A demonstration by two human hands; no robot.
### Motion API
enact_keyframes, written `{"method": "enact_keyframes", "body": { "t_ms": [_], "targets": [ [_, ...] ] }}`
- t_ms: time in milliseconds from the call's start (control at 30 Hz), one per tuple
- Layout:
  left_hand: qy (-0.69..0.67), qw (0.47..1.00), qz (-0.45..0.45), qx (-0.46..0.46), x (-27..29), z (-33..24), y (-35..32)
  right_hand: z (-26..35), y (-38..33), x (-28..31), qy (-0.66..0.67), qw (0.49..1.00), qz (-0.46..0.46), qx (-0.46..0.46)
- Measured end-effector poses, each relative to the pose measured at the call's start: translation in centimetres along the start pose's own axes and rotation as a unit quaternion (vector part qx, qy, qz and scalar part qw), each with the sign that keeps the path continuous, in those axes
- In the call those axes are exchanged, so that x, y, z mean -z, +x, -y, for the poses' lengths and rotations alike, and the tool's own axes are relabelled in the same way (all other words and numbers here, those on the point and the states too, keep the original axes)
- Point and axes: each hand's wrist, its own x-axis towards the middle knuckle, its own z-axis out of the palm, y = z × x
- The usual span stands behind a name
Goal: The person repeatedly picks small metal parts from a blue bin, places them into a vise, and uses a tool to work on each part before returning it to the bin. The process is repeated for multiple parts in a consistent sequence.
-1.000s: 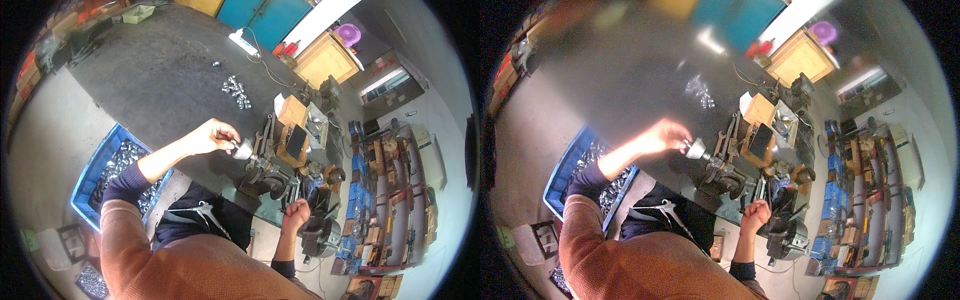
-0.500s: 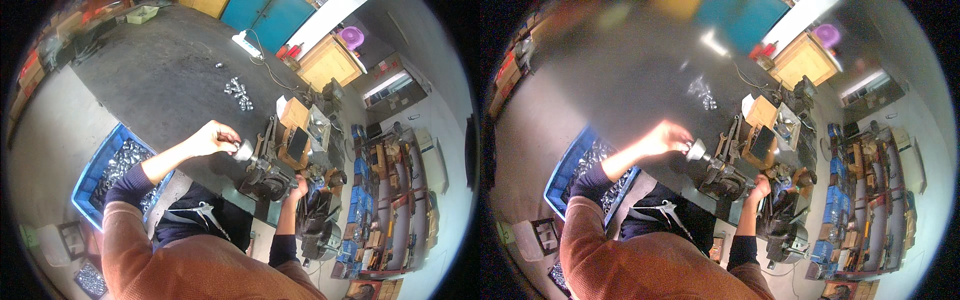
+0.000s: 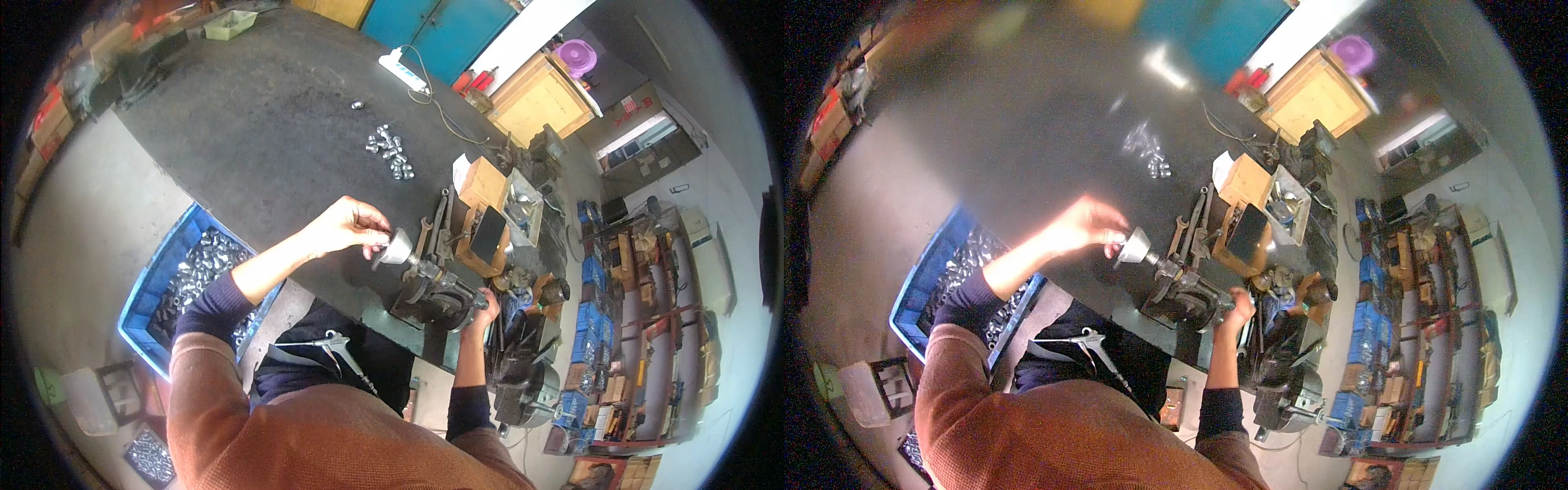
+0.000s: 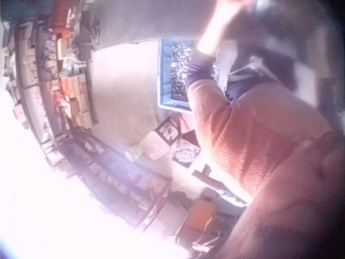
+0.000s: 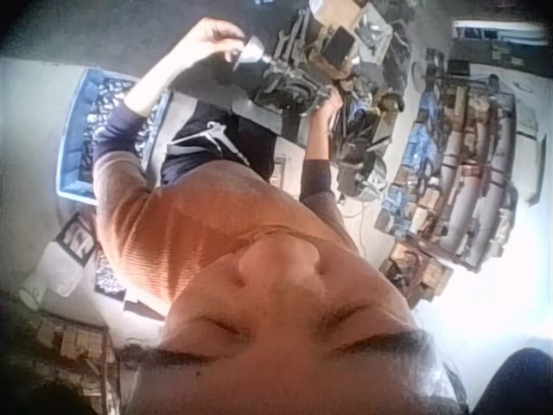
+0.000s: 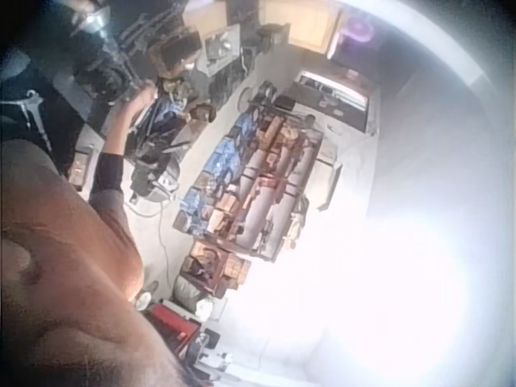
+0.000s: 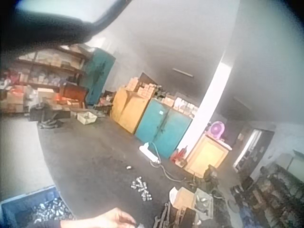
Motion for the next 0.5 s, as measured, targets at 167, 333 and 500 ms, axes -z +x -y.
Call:
{"method": "enact_keyframes", "body": {
  "t_ms": [167, 333, 500],
  "targets": [
    [-0.02, 0.999, -0.033, 0.014, -0.4, -0.4, -0.2, 6.2, -0.4, -1.8, 0.114, 0.987, 0.08, 0.078],
    [-0.025, 0.999, -0.028, 0.018, 0.0, -0.2, -0.4, 9.1, -5.0, 1.0, 0.231, 0.952, 0.129, 0.152],
    [-0.033, 0.998, -0.034, 0.028, -0.2, -0.7, -0.8, 5.3, -8.5, 4.7, 0.204, 0.969, 0.139, 0.013]
  ]
}}
